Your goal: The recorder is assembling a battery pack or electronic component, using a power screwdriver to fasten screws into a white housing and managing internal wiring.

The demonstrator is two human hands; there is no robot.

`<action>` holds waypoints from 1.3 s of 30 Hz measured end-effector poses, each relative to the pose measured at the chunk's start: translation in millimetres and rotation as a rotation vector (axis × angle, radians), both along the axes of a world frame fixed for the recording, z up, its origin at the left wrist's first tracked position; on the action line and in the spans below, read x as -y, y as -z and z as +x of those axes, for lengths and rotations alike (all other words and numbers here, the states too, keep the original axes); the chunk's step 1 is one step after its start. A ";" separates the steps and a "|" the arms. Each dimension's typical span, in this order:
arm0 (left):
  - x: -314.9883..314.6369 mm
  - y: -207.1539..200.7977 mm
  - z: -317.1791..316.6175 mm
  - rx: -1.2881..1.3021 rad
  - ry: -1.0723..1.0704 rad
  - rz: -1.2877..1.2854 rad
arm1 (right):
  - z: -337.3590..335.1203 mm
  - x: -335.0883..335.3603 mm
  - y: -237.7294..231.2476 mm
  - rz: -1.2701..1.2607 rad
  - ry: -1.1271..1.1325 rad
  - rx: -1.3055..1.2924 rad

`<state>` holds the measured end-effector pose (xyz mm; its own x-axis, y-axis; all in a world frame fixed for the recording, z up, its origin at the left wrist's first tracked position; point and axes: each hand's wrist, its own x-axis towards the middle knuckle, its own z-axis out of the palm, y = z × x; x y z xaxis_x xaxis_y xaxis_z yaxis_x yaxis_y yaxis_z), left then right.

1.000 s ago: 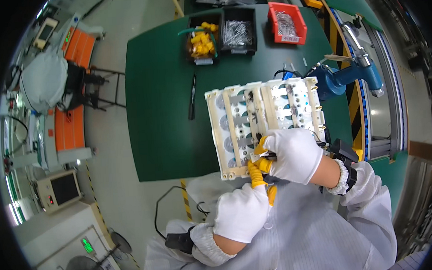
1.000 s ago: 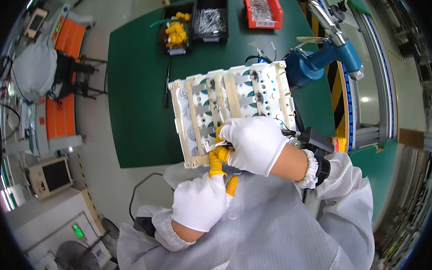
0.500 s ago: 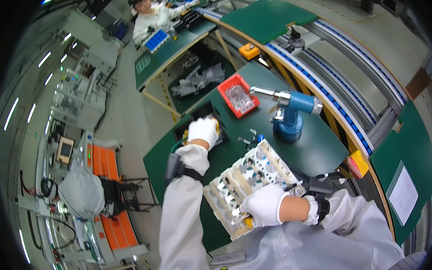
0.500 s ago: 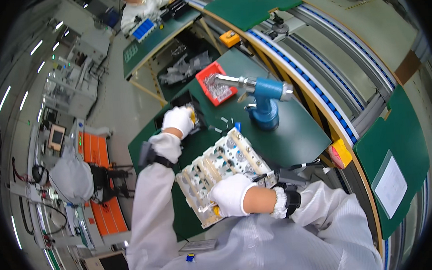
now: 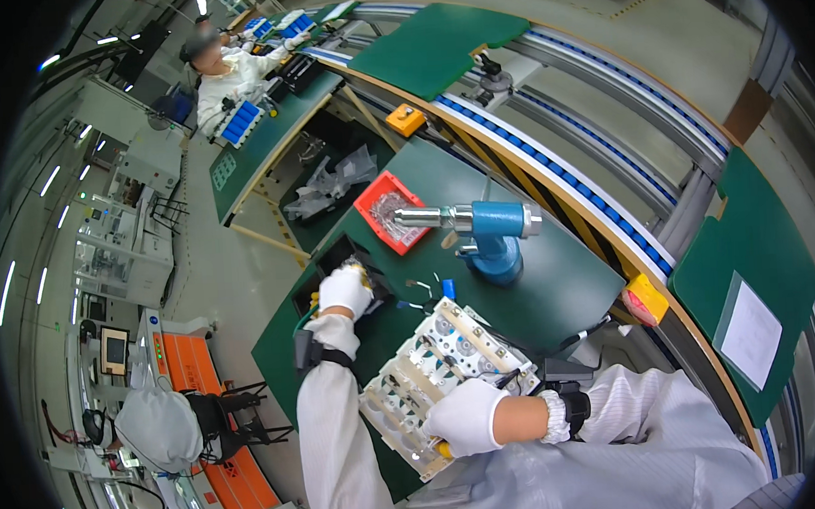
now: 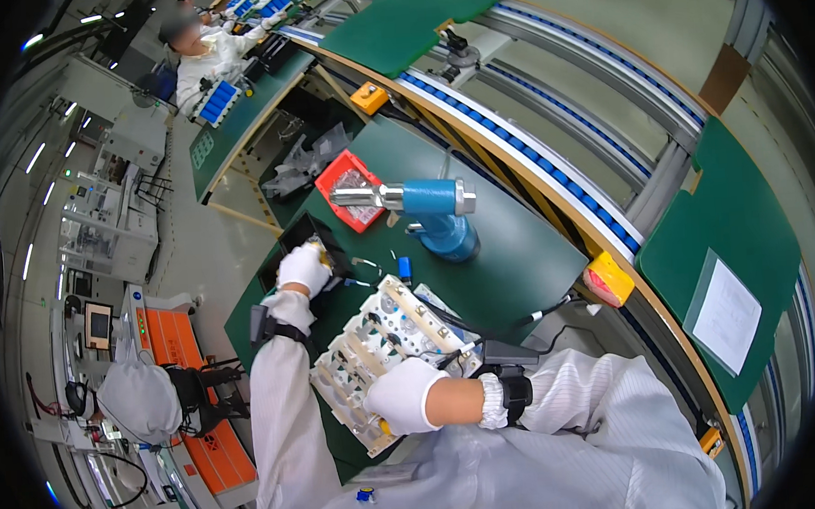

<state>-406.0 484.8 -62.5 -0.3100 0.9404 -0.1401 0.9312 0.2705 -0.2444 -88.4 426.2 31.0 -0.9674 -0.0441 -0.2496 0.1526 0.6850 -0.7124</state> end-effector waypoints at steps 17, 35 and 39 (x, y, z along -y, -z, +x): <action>265.7 -120.3 201.4 0.911 -0.466 0.657 | -6.7 0.4 19.0 0.050 0.031 -0.155; 274.2 -77.5 221.1 0.730 -0.346 0.668 | -11.9 9.8 12.6 0.121 0.060 -0.116; 274.0 -75.3 221.1 0.737 -0.342 0.704 | -11.8 9.3 11.3 0.126 0.060 -0.112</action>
<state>-184.9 210.8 12.9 -0.6326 0.7619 0.1390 0.6333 0.4055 0.6592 -100.2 416.9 19.7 -0.9894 0.0394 -0.1400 0.1203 0.7621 -0.6362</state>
